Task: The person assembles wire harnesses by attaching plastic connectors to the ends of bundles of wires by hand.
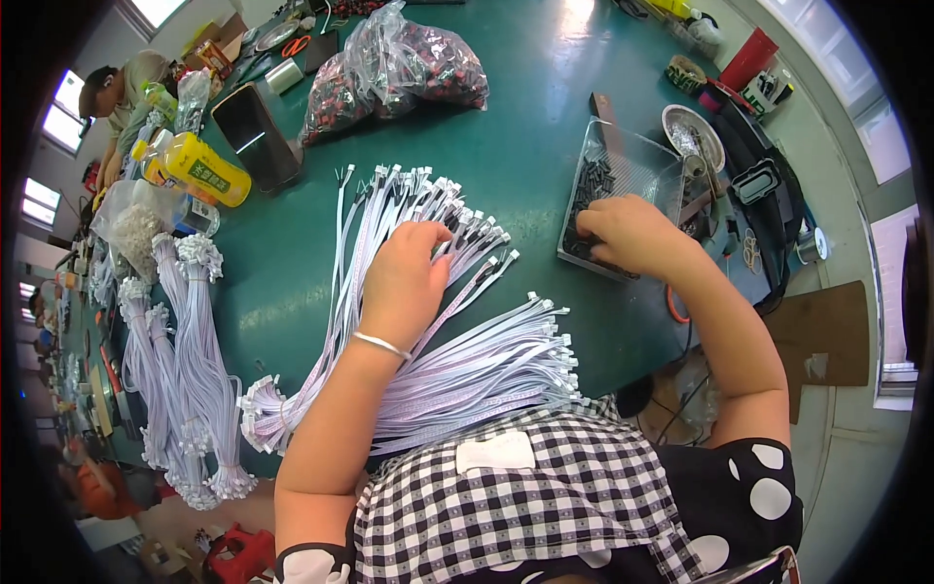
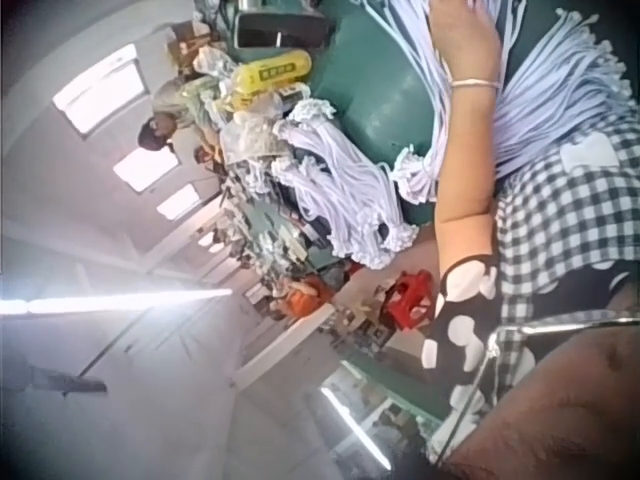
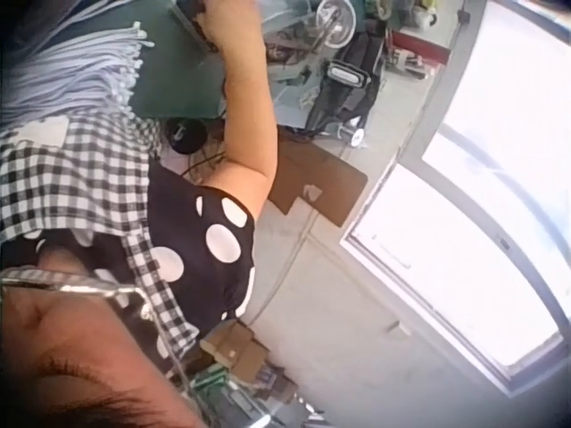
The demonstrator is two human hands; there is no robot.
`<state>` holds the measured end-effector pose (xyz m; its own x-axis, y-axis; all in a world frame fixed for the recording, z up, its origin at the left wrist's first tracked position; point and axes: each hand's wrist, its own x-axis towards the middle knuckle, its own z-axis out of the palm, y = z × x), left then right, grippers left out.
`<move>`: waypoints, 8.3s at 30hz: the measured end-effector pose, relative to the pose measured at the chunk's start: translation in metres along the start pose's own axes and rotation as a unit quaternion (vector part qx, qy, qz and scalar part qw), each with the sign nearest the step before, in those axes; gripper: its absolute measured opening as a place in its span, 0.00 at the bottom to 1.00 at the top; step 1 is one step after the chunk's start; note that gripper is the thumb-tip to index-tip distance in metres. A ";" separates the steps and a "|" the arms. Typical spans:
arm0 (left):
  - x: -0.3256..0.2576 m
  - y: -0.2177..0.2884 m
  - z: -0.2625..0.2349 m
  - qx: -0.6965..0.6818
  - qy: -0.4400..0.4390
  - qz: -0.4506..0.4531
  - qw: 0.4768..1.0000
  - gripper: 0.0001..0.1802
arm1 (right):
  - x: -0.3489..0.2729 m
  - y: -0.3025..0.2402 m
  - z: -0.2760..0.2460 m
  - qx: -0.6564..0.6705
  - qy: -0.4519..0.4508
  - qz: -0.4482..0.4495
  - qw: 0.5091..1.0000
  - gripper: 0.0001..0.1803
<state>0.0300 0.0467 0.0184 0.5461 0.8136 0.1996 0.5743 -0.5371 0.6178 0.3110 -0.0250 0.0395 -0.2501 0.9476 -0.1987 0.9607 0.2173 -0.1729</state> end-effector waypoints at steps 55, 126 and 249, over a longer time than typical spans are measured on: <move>-0.039 0.034 0.014 -0.581 -0.183 -0.268 0.746 0.06 | -0.018 -0.099 0.041 0.599 0.277 0.028 0.750 0.06; -0.028 0.030 0.012 -0.163 -0.080 -0.054 0.982 0.12 | -0.004 -0.074 0.020 0.285 0.284 -0.112 0.908 0.08; -0.045 0.014 0.010 -0.454 -0.293 -0.146 0.828 0.18 | -0.019 -0.090 0.043 0.638 0.088 0.074 0.761 0.03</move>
<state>0.0195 0.0008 0.0102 0.8201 0.4879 -0.2991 0.1843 0.2697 0.9451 0.2240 -0.0727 0.0172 -0.0222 0.9808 -0.1939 0.0491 -0.1926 -0.9800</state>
